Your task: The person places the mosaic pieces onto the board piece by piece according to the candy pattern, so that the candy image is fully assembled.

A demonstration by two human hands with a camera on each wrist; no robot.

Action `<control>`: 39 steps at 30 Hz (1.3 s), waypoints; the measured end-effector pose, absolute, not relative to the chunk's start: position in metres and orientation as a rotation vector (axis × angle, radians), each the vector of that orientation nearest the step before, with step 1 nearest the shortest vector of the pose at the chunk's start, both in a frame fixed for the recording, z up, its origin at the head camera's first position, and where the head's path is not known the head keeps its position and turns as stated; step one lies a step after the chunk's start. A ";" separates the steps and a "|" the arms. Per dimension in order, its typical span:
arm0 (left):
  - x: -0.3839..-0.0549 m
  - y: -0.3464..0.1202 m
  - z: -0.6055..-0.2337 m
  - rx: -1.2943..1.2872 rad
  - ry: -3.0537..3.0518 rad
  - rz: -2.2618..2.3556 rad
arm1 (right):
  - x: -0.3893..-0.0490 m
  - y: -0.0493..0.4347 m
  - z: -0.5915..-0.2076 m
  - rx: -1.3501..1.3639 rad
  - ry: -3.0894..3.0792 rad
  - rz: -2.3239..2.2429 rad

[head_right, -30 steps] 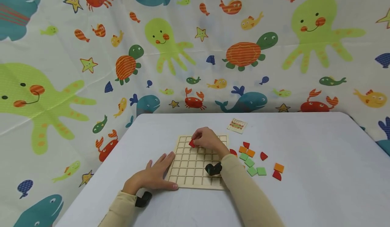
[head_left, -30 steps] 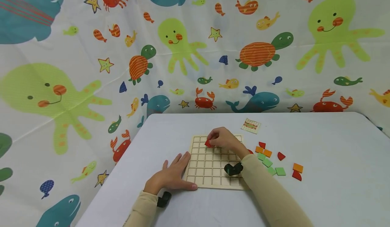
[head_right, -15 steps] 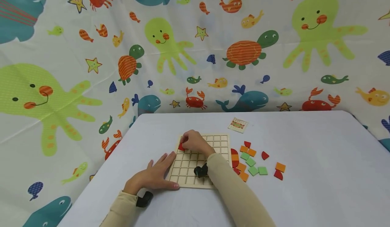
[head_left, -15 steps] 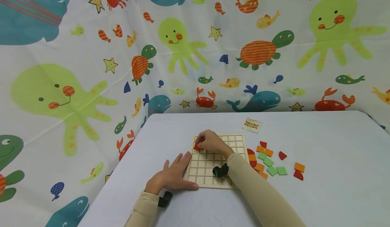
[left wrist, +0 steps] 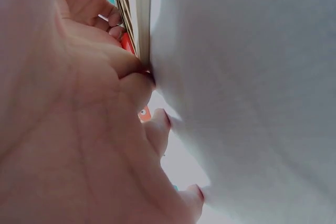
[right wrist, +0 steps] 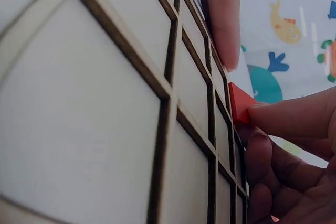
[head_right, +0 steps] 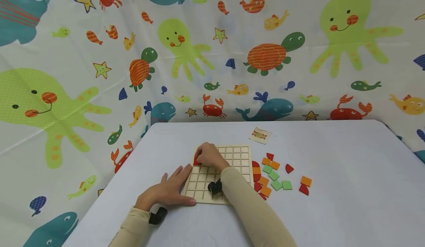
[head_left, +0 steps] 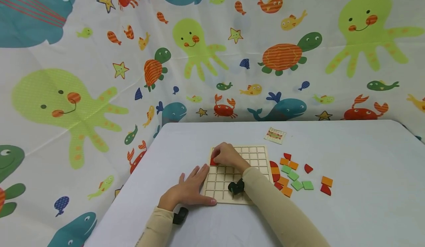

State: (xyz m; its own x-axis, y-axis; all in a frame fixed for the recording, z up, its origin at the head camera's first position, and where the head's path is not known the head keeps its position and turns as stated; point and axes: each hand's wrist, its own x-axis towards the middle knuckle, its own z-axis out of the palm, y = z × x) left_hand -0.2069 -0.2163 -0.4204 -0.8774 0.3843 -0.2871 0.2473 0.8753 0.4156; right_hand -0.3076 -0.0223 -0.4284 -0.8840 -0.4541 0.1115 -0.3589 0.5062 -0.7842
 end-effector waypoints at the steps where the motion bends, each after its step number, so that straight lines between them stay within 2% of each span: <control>1: -0.207 -0.216 -0.420 0.471 2.684 0.525 | -0.307 -0.023 -0.428 -0.714 2.635 -1.329; 20: -0.205 -0.210 -0.417 0.459 2.683 0.538 | -0.296 -0.011 -0.424 -0.721 2.653 -1.342; 28: -0.203 -0.213 -0.419 0.427 2.680 0.560 | -0.285 0.033 -0.415 -0.806 2.639 -1.368; 39: -0.201 -0.214 -0.419 0.421 2.689 0.569 | -0.275 0.111 -0.385 -0.764 2.722 -1.362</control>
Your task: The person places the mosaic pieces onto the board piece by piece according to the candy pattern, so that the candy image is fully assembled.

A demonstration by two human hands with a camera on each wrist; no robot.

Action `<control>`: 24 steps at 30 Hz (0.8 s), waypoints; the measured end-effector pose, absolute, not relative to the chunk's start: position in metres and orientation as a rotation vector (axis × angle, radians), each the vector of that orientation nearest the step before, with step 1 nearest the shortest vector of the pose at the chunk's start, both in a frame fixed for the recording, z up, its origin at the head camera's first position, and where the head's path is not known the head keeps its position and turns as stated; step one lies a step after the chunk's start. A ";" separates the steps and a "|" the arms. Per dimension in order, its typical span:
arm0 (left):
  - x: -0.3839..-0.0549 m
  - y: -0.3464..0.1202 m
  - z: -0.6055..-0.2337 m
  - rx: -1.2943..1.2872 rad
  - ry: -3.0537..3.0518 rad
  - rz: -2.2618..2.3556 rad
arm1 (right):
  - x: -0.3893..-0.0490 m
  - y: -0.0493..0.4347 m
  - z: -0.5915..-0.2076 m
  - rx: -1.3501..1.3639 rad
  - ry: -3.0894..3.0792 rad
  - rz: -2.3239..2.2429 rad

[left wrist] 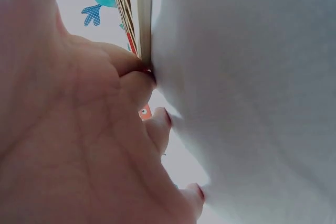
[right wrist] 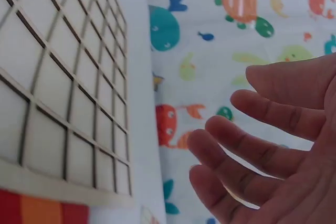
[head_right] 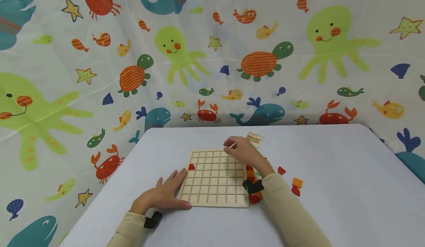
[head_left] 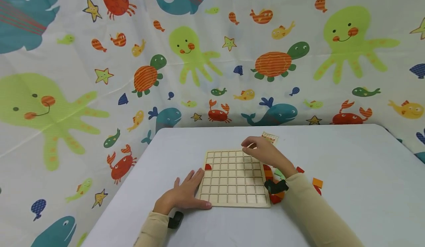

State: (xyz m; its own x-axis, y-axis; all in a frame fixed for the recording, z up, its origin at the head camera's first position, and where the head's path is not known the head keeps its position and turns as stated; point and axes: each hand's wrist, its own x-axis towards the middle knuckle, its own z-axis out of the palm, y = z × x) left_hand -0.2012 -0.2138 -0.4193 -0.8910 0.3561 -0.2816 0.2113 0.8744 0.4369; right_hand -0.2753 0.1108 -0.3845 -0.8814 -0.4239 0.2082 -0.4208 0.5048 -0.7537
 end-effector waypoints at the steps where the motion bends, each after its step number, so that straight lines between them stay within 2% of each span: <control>1: -0.202 -0.214 -0.421 0.426 2.686 0.573 | -0.275 0.116 -0.382 -0.755 2.742 -1.348; 7: -0.203 -0.217 -0.422 0.437 2.682 0.581 | -0.276 0.152 -0.372 -0.654 2.819 -1.258; 14: -0.203 -0.220 -0.422 0.426 2.697 0.549 | -0.275 0.190 -0.379 -0.487 2.803 -1.157; 24: -0.205 -0.218 -0.423 0.432 2.690 0.560 | -0.281 0.200 -0.407 -0.345 2.687 -0.948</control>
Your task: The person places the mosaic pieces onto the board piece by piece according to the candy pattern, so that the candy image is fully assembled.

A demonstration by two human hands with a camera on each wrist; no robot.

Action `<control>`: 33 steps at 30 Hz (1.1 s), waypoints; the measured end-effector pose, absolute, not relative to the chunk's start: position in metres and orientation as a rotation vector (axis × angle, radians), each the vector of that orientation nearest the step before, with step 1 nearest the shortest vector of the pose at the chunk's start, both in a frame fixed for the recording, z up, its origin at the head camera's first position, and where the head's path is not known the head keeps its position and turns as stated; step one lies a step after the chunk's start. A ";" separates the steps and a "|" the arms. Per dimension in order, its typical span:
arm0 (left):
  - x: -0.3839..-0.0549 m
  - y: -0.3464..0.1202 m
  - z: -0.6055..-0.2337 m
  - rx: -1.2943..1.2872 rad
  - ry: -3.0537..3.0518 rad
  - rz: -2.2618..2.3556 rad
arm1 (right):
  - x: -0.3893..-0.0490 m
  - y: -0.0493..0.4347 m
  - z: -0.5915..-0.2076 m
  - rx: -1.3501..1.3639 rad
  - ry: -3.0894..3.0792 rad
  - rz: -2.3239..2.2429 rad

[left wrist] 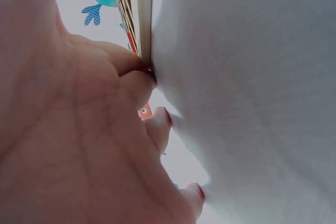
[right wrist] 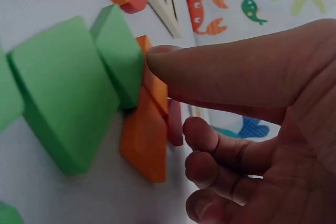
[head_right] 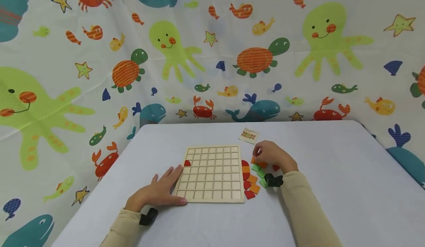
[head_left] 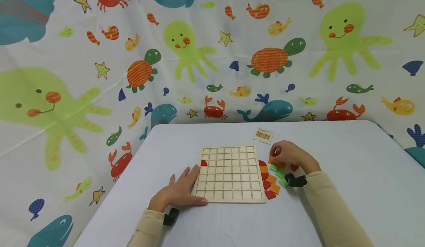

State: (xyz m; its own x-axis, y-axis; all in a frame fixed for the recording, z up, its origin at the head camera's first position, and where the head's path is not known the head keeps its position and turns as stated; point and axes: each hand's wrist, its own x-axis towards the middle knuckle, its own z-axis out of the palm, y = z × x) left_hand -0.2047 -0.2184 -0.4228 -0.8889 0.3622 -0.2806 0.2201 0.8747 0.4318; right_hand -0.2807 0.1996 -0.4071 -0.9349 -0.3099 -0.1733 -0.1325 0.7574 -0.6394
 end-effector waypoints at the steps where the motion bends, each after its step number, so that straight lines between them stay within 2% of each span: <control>1: -0.205 -0.218 -0.423 0.434 2.690 0.562 | -0.282 0.199 -0.410 -0.341 2.683 -0.936; 15: -0.204 -0.216 -0.416 0.464 2.697 0.583 | -0.280 0.192 -0.410 -0.398 2.719 -0.924; 26: -0.203 -0.217 -0.418 0.464 2.701 0.578 | -0.277 0.186 -0.404 -0.320 2.704 -0.806; 33: -0.203 -0.217 -0.419 0.455 2.703 0.576 | -0.278 0.185 -0.403 -0.418 2.718 -0.889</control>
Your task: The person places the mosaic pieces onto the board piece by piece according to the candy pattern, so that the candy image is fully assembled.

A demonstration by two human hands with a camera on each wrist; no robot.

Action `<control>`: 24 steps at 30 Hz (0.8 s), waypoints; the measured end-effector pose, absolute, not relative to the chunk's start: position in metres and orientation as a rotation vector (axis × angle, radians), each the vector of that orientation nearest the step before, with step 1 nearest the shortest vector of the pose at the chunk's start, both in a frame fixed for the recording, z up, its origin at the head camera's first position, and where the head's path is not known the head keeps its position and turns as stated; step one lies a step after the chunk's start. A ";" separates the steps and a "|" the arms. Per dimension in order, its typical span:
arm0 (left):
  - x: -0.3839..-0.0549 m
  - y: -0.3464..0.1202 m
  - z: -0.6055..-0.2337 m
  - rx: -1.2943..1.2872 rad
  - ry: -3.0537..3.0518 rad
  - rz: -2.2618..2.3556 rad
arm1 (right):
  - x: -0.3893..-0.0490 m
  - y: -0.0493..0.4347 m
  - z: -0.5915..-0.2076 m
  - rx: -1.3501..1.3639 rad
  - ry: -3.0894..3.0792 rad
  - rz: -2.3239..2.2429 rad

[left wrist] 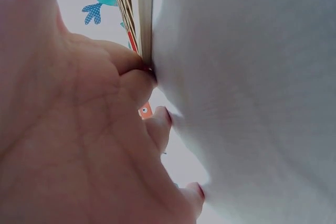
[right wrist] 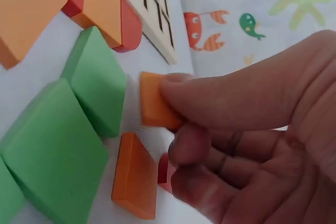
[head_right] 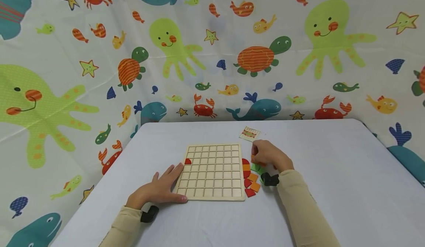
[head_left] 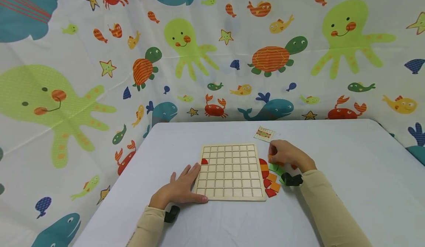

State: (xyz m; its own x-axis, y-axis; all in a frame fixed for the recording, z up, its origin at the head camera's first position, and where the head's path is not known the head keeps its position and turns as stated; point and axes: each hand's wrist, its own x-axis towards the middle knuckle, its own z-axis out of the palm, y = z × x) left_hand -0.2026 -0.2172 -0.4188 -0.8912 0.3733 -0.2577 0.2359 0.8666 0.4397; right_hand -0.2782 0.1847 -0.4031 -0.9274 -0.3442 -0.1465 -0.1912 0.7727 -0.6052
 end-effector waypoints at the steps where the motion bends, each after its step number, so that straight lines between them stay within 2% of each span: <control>1: -0.203 -0.217 -0.420 0.455 2.703 0.576 | -0.278 0.185 -0.403 -0.426 2.716 -0.916; 11: -0.204 -0.219 -0.422 0.458 2.702 0.569 | -0.282 0.177 -0.401 -0.495 2.621 -1.237; 24: -0.203 -0.219 -0.424 0.459 2.711 0.551 | -0.281 0.139 -0.402 -0.510 2.448 -1.596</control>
